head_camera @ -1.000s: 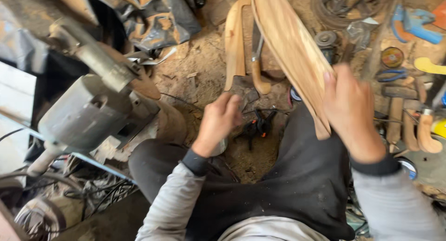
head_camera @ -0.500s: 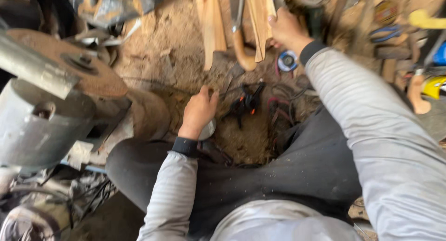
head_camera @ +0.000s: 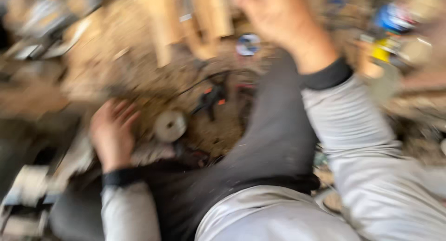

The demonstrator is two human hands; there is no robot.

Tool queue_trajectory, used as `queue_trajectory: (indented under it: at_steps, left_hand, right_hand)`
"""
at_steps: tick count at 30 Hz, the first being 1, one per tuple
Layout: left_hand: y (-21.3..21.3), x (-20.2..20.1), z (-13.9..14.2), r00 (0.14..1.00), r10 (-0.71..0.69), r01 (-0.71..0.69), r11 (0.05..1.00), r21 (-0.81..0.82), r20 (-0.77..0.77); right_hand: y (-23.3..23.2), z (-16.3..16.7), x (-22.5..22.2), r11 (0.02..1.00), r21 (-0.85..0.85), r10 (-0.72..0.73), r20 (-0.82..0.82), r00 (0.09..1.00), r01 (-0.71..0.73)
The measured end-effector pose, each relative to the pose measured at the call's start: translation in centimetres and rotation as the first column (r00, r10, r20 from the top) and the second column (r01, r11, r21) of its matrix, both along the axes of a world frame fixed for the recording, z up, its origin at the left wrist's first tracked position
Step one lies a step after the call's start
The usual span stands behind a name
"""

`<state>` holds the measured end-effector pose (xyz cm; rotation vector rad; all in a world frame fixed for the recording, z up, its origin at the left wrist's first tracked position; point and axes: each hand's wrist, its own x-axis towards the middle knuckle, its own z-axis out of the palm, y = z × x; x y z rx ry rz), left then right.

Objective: The person uses an angle grinder to smooth the edge of a metal tool, then uses a chisel to carve and adjust a wooden sheath. They repeatedly test the fit of the tool into the sheath, making further adjustments with the chisel to ensure a snug fit.

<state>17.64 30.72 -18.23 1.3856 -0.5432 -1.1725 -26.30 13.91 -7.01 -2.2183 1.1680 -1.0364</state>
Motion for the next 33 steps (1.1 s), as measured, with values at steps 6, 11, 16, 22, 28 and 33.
queue_trajectory:
  at_steps: [6,11,16,22,28,33]
  left_hand:
    - [0.6,-2.9,-2.2,0.882,-0.351,0.204,0.885,0.418,0.314]
    - [0.1,-8.8,-11.5,0.279,-0.906,0.395,0.411,0.822,0.319]
    - [1.0,-15.0,-16.3,-0.125,-0.967,0.323,0.17,0.931,0.22]
    - [-1.0,-14.4,-12.9,-0.16,-0.957,0.291,0.188,0.938,0.241]
    - [-4.9,-15.6,-7.6,-0.207,-0.935,0.315,0.216,0.924,0.289]
    - [-8.4,-20.1,-6.6,-0.29,-0.902,0.459,0.163,0.873,0.321]
  right_hand:
    - [18.8,-4.4,-15.1,0.815,0.424,-0.503,0.179,0.845,0.395]
    - [35.0,-14.9,-19.4,0.41,0.76,-0.827,0.076,0.557,0.504]
    - [44.6,-21.7,-17.1,0.291,0.837,-0.872,0.034,0.488,0.464]
    - [44.4,-23.2,-13.5,0.379,0.741,-0.71,-0.151,0.688,0.554]
    - [40.4,-21.6,-12.1,0.379,0.795,-0.667,-0.119,0.735,0.474]
    - [38.1,-19.0,-11.8,0.521,0.627,-0.648,-0.152,0.747,0.579]
